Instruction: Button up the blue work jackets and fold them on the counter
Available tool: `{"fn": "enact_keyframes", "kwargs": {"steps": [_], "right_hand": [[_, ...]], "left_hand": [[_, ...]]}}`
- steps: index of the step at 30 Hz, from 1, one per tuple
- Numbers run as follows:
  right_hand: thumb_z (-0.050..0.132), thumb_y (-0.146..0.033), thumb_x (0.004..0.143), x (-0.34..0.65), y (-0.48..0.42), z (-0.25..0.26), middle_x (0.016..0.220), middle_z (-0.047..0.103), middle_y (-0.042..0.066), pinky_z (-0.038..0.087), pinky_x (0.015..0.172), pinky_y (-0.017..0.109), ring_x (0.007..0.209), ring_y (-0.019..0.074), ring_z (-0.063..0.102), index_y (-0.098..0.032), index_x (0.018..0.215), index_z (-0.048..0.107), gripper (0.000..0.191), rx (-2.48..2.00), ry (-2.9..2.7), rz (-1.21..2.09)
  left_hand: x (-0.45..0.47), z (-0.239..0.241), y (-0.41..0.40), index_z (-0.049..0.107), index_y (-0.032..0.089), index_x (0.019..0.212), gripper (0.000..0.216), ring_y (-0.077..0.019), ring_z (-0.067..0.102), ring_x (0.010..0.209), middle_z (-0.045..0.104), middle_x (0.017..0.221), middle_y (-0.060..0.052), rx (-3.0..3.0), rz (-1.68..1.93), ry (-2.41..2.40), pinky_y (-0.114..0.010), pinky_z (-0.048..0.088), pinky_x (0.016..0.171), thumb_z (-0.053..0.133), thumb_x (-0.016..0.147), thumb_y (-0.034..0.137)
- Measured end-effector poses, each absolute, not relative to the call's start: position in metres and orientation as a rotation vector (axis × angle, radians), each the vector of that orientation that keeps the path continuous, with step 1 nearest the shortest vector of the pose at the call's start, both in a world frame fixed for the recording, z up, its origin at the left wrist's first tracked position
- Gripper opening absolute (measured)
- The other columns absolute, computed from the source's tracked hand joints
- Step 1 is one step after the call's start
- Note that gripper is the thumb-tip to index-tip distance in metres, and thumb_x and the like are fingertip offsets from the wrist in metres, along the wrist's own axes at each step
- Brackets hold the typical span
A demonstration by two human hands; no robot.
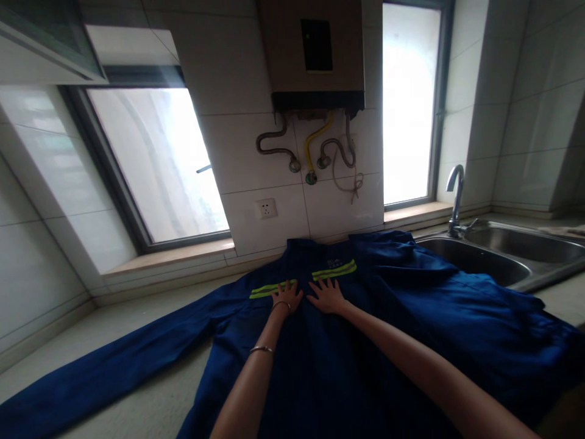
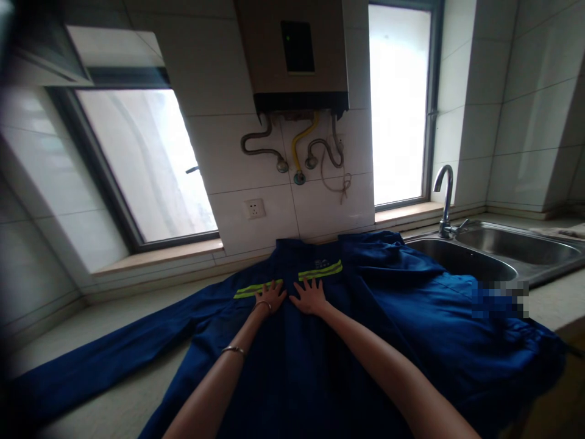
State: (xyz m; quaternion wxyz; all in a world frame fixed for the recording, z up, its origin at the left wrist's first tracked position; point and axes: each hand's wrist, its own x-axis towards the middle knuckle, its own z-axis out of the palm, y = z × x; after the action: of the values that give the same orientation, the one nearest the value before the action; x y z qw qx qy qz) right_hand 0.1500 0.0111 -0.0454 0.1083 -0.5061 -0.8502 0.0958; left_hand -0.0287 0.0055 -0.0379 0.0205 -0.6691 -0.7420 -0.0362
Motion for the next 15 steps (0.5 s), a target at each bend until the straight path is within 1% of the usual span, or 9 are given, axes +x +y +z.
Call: {"fn": "enact_keyframes", "kwargs": {"steps": [3,6,8,10,12,13,15], "right_hand": [[0.014,-0.07,0.083,0.151,0.012,-0.041,0.151,0.013,0.004,0.003,0.105,0.056,0.136,0.0361,0.008,-0.033,0.143,0.02,0.071,-1.507,-2.496,0.296],[0.02,-0.068,0.083,0.154,0.009,-0.032,0.151,0.012,0.003,0.002,0.105,0.056,0.136,0.0345,0.007,-0.034,0.142,0.021,0.068,-1.523,-2.485,0.342],[0.03,-0.066,0.083,0.157,0.007,-0.023,0.15,0.017,0.003,0.003,0.106,0.056,0.136,0.034,0.009,-0.033,0.141,0.028,0.067,-1.468,-2.445,0.452],[0.039,-0.058,0.084,0.164,0.005,-0.01,0.145,0.031,0.004,0.012,0.108,0.051,0.134,0.0311,0.021,-0.029,0.136,0.039,0.06,-1.369,-2.393,0.597],[0.04,-0.047,0.087,0.18,-0.002,0.006,0.135,0.046,0.005,0.026,0.105,0.043,0.127,0.0256,0.038,-0.024,0.13,0.048,0.049,-1.292,-2.349,0.687],[0.04,-0.043,0.088,0.192,-0.01,0.015,0.129,0.052,0.006,0.034,0.101,0.039,0.12,0.0234,0.046,-0.022,0.128,0.05,0.046,-1.249,-2.334,0.743],[0.042,-0.04,0.087,0.225,-0.037,0.032,0.118,0.06,0.008,0.046,0.089,0.035,0.105,0.0212,0.058,-0.019,0.125,0.052,0.044,-1.109,-2.314,0.96]], "left_hand": [[-0.021,-0.028,-0.002,0.036,0.023,0.136,0.053,-0.0348,0.026,0.132,0.033,0.144,-0.01,-2.053,-0.135,-2.22,-0.058,0.024,0.101,0.026,0.087,0.039],[-0.01,-0.017,-0.022,0.039,0.019,0.135,0.05,-0.029,0.018,0.136,0.03,0.146,-0.009,-2.082,-0.134,-2.115,-0.049,0.016,0.108,0.03,0.086,0.026],[-0.004,-0.009,-0.044,0.039,0.02,0.135,0.052,-0.0287,0.013,0.137,0.026,0.148,-0.007,-2.135,-0.106,-2.015,-0.048,0.012,0.11,0.034,0.083,0.023],[-0.002,0.002,-0.076,0.039,0.021,0.135,0.055,-0.0295,0.012,0.137,0.025,0.149,-0.005,-2.205,-0.072,-1.91,-0.048,0.013,0.11,0.037,0.08,0.023],[-0.005,0.014,-0.115,0.04,0.024,0.134,0.056,-0.0294,0.015,0.136,0.026,0.148,-0.003,-2.283,-0.03,-1.826,-0.048,0.016,0.109,0.039,0.078,0.023],[-0.008,0.02,-0.138,0.042,0.025,0.133,0.055,-0.029,0.019,0.136,0.028,0.147,-0.002,-2.325,0.004,-1.788,-0.047,0.018,0.109,0.04,0.078,0.024],[-0.019,0.028,-0.187,0.048,0.029,0.127,0.05,-0.0262,0.032,0.13,0.038,0.142,-0.003,-2.425,0.072,-1.702,-0.044,0.025,0.107,0.04,0.078,0.025]]}}
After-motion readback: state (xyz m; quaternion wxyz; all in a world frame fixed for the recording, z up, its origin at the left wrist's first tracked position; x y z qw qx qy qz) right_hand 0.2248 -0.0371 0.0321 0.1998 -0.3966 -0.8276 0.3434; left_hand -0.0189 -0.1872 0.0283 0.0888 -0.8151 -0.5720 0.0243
